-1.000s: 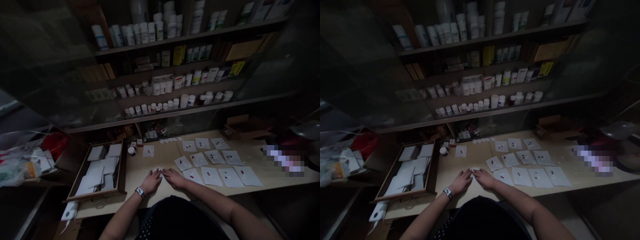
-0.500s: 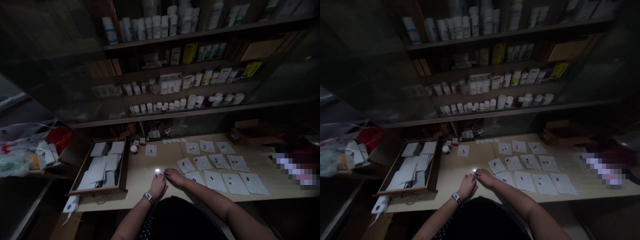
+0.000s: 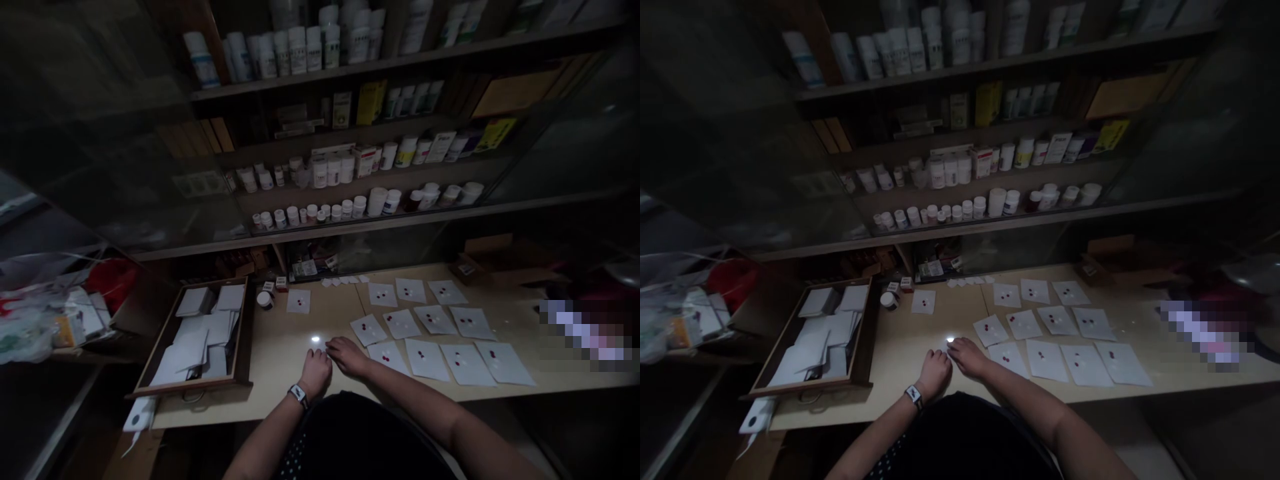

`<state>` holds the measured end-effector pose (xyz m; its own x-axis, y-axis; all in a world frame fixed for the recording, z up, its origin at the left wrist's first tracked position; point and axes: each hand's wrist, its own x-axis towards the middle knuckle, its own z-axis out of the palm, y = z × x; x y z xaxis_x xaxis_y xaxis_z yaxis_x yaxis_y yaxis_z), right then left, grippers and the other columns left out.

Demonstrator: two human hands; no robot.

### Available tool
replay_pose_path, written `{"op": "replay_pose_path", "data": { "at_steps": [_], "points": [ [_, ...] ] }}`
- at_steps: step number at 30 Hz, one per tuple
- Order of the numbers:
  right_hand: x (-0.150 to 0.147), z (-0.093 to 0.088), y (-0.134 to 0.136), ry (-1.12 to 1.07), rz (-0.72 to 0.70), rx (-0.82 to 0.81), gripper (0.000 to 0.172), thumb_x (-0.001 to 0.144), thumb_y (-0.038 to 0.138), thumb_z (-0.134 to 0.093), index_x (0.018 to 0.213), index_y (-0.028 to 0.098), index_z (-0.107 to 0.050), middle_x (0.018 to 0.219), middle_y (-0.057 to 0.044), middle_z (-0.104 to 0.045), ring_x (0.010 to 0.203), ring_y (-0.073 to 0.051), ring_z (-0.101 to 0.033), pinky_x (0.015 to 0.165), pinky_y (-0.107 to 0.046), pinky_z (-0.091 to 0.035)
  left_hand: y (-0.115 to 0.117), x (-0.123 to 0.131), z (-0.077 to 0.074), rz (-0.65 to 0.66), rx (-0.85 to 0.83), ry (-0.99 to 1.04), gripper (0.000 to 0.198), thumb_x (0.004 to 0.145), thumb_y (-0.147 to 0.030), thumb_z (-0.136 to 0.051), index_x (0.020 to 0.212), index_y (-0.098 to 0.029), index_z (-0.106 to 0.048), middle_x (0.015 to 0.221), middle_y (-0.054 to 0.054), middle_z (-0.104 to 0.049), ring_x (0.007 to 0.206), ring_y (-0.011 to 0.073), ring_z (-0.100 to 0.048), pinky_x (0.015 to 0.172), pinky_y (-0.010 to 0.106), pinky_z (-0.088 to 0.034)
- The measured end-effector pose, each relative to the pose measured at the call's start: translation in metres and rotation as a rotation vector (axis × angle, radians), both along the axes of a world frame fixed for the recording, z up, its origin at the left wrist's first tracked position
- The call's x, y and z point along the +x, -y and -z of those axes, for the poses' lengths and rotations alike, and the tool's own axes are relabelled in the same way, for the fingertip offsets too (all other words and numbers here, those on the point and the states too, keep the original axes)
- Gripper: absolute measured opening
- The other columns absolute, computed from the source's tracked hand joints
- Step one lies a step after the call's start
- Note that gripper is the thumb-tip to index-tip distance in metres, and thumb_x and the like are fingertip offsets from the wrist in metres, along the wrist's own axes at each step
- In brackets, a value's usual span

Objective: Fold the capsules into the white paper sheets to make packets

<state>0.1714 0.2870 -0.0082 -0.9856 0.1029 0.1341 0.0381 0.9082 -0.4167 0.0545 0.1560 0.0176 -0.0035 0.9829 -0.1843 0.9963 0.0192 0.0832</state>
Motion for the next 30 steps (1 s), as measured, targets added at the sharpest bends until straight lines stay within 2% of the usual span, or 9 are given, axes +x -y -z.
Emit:
{"op": "replay_pose_path", "data": {
  "at_steps": [6, 10, 15, 19, 22, 25, 27, 30],
  "points": [
    [-0.002, 0.006, -0.001, -0.023, 0.019, 0.015, 0.025, 0.087, 0.017, -0.050, 0.104, 0.017, -0.068, 0.109, -0.013, -0.065, 0.098, -0.025, -0.055, 0.088, -0.040, -0.039, -0.007, 0.007, -0.006, -0.085, -0.039, 0.047, 0.026, 0.086, -0.012, -0.046, 0.103, -0.008, -0.065, 0.096, 0.019, -0.065, 0.097, 0.0296, -0.055, 0.083, 0.043, -0.040],
    [-0.004, 0.004, -0.002, 0.005, 0.015, 0.024, 0.021, 0.086, 0.017, -0.051, 0.097, 0.017, -0.068, 0.104, -0.012, -0.066, 0.095, -0.024, -0.055, 0.087, -0.039, -0.038, -0.007, 0.003, -0.007, -0.144, -0.023, 0.085, 0.024, 0.086, -0.011, -0.044, 0.098, -0.009, -0.065, 0.093, 0.016, -0.065, 0.093, 0.0273, -0.057, 0.082, 0.039, -0.041],
    [-0.009, 0.003, 0.001, 0.032, 0.060, 0.048, 0.022, 0.091, 0.019, -0.047, 0.085, 0.017, -0.068, 0.090, -0.010, -0.066, 0.087, -0.022, -0.054, 0.084, -0.037, -0.036, -0.002, -0.009, -0.006, -0.242, 0.073, 0.187, 0.018, 0.088, -0.014, -0.045, 0.090, -0.016, -0.063, 0.088, 0.010, -0.065, 0.086, 0.0219, -0.059, 0.078, 0.031, -0.041],
    [-0.010, 0.003, 0.001, 0.000, 0.025, 0.060, 0.018, 0.091, 0.028, -0.052, 0.091, 0.018, -0.068, 0.091, -0.009, -0.065, 0.089, -0.022, -0.053, 0.085, -0.037, -0.035, 0.001, -0.014, -0.003, -0.366, 0.154, 0.287, 0.020, 0.090, -0.014, -0.042, 0.085, -0.018, -0.060, 0.083, 0.007, -0.064, 0.080, 0.0188, -0.059, 0.073, 0.028, -0.041],
    [-0.011, 0.008, 0.000, 0.000, 0.049, 0.080, 0.020, 0.093, 0.027, -0.051, 0.089, 0.018, -0.068, 0.090, -0.008, -0.065, 0.088, -0.021, -0.053, 0.084, -0.037, -0.035, 0.003, -0.014, -0.002, -0.403, 0.199, 0.342, 0.020, 0.091, -0.015, -0.041, 0.085, -0.019, -0.059, 0.083, 0.006, -0.063, 0.079, 0.0182, -0.058, 0.073, 0.028, -0.041],
    [-0.012, 0.014, 0.000, -0.005, 0.056, 0.106, 0.023, 0.095, 0.024, -0.048, 0.085, 0.018, -0.069, 0.087, -0.008, -0.065, 0.086, -0.021, -0.052, 0.081, -0.036, -0.036, 0.005, -0.014, -0.003, -0.378, 0.220, 0.358, 0.018, 0.091, -0.016, -0.042, 0.086, -0.019, -0.059, 0.086, 0.006, -0.063, 0.083, 0.0186, -0.058, 0.075, 0.029, -0.042],
    [-0.012, 0.016, 0.000, -0.011, 0.043, 0.111, 0.023, 0.095, 0.022, -0.048, 0.085, 0.018, -0.069, 0.085, -0.008, -0.065, 0.086, -0.022, -0.052, 0.080, -0.036, -0.037, 0.007, -0.016, -0.005, -0.304, 0.209, 0.356, 0.011, 0.088, -0.019, -0.049, 0.090, -0.019, -0.060, 0.090, 0.006, -0.064, 0.089, 0.0200, -0.056, 0.079, 0.030, -0.043],
    [-0.011, 0.016, 0.000, -0.021, 0.063, 0.057, 0.023, 0.094, 0.020, -0.048, 0.085, 0.018, -0.069, 0.085, -0.007, -0.065, 0.085, -0.021, -0.053, 0.077, -0.033, -0.039, 0.007, -0.020, -0.006, -0.221, 0.195, 0.359, 0.012, 0.085, -0.020, -0.054, 0.094, -0.020, -0.062, 0.097, 0.006, -0.063, 0.097, 0.0211, -0.054, 0.083, 0.031, -0.043]
  ]
}}
